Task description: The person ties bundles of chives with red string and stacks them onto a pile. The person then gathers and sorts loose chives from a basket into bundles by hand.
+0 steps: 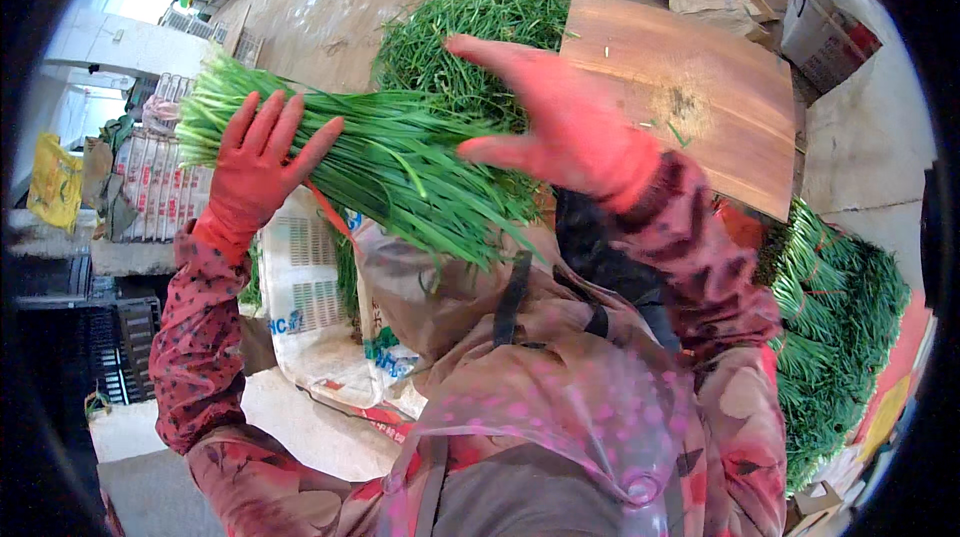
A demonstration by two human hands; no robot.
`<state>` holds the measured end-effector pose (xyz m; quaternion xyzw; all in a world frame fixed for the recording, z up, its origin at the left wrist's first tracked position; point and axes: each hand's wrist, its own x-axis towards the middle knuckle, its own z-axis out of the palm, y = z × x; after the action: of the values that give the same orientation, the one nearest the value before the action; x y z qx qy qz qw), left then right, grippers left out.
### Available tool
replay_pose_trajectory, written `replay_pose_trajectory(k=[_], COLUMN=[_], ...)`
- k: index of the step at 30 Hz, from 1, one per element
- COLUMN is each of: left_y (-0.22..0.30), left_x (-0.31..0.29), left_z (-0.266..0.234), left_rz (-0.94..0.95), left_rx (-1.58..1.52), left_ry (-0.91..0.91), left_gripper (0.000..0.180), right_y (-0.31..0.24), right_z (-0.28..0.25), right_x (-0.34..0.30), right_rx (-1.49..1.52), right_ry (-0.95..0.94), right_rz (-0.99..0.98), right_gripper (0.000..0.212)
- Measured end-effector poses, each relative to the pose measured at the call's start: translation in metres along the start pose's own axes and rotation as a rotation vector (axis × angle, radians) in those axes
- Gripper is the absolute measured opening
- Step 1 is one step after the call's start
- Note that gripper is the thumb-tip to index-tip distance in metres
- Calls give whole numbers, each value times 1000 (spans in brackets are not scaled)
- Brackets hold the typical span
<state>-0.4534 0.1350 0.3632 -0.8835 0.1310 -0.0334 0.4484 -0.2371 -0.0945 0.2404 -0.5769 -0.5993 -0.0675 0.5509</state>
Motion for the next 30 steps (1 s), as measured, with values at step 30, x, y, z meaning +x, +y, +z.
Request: replay_pose_trajectory(k=[30], left_y=[-13], left_x=[29], left_z=[30], left_rz=[213], left_rx=[19], left_ry=[103], left_gripper=[42], right_y=[31], right_z=[89], right_x=[-100], right_rx=[46], right_ry=[-531], right_rz=[662], right_gripper=[36])
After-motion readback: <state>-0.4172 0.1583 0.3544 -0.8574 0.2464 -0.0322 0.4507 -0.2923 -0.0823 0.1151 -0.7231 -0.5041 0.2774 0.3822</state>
